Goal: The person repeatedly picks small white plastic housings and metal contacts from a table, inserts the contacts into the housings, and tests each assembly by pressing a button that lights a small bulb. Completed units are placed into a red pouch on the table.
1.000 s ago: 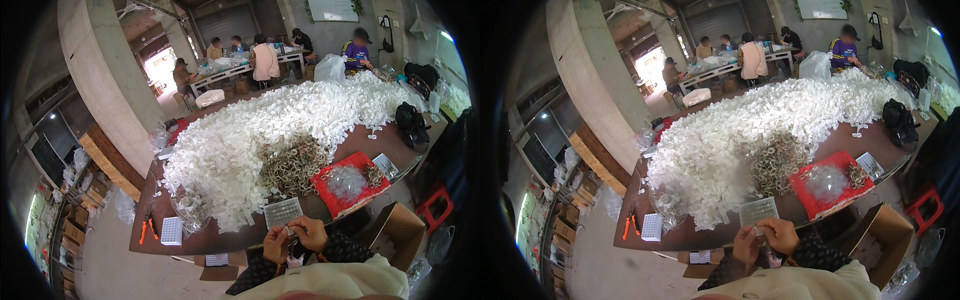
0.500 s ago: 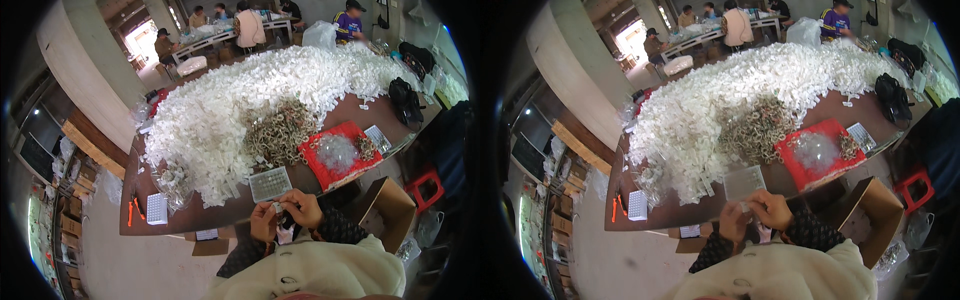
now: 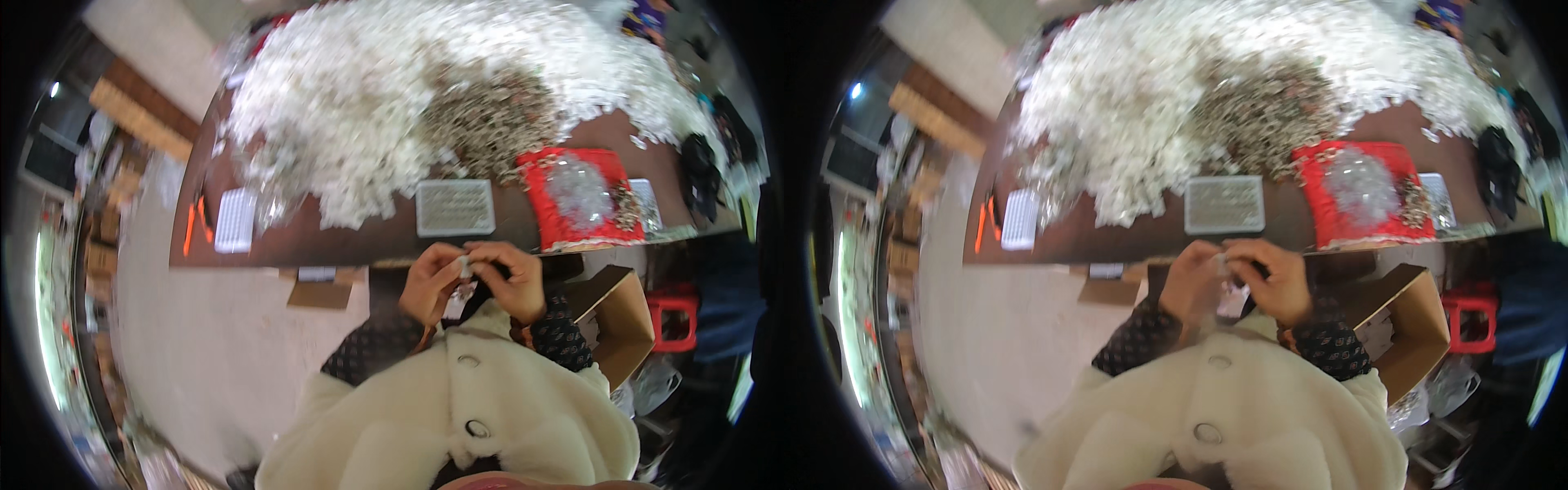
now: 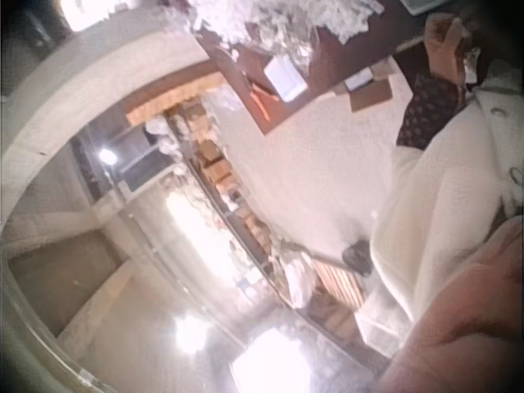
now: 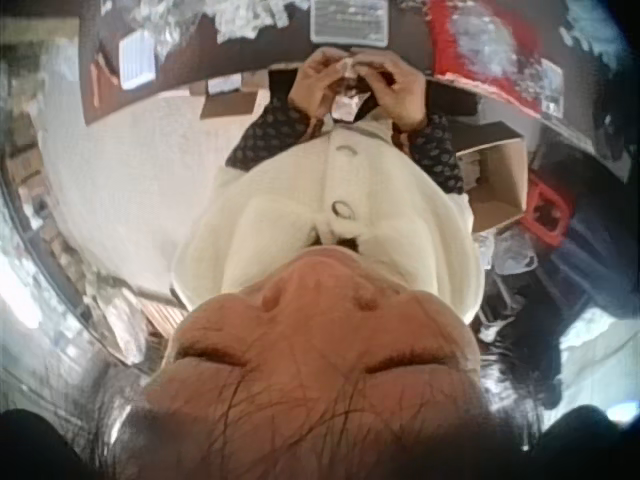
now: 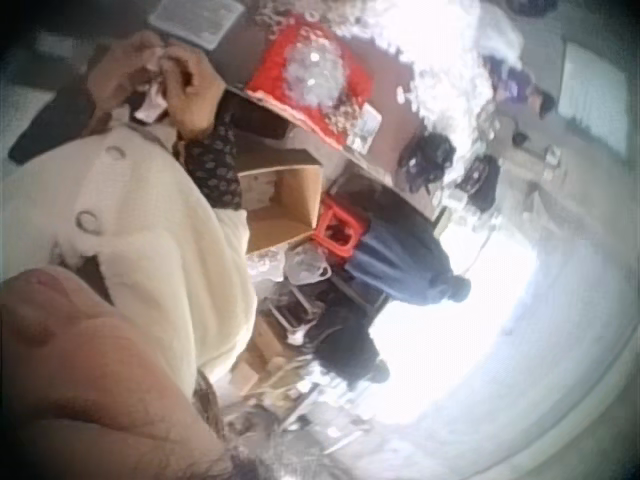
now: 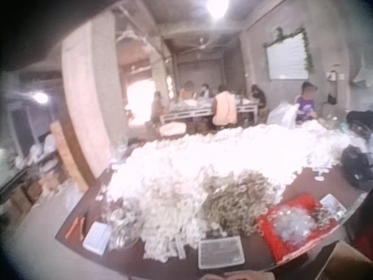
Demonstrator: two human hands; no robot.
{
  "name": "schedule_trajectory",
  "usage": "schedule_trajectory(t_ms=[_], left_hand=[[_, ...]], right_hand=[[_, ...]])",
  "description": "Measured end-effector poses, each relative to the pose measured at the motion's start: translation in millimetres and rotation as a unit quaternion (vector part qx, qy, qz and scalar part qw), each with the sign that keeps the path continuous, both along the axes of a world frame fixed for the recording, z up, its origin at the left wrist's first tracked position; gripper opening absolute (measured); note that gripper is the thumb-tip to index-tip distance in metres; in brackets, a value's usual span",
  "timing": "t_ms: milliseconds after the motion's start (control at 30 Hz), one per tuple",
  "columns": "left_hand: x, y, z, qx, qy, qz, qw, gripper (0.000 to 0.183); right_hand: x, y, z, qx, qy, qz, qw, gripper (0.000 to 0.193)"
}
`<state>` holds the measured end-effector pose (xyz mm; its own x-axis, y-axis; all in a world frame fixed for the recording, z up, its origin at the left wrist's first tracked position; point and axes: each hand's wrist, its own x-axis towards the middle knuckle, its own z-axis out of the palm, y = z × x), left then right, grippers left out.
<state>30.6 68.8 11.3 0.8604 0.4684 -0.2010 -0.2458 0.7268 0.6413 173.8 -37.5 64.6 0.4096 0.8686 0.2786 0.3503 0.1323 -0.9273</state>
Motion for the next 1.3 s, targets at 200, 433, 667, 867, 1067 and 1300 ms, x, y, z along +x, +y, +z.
schedule_trajectory(t_ms=[200, 433, 667, 867, 1067, 1300], left_hand=[[-16, 6, 7, -0.118, -0.073, 0.012, 0.990, 0.027], [-28, 12, 4, -0.119, -0.045, 0.031, 0.991, 0.022], [-44, 57, 12, -0.001, 0.058, 0.124, 0.991, 0.015], [-47, 83, 14, 0.137, 0.180, 0.184, 0.957, 0.012], [-56, 75, 6, 0.084, 0.151, 0.222, 0.960, 0.013], [-67, 78, 0, 0.106, 0.118, 0.278, 0.948, 0.012]], right_hand=[[-9, 5, -2, -0.004, 0.136, -0.013, 0.991, 0.021], [7, 6, -3, -0.033, 0.035, -0.032, 0.998, 0.017], [7, 36, 9, -0.051, -0.040, -0.027, 0.998, 0.015], [-17, 112, -4, -0.042, -0.299, 0.028, 0.953, 0.018], [-37, 186, -25, -0.074, -0.453, -0.014, 0.889, 0.015], [-41, 191, -20, -0.083, -0.475, -0.057, 0.874, 0.017]])
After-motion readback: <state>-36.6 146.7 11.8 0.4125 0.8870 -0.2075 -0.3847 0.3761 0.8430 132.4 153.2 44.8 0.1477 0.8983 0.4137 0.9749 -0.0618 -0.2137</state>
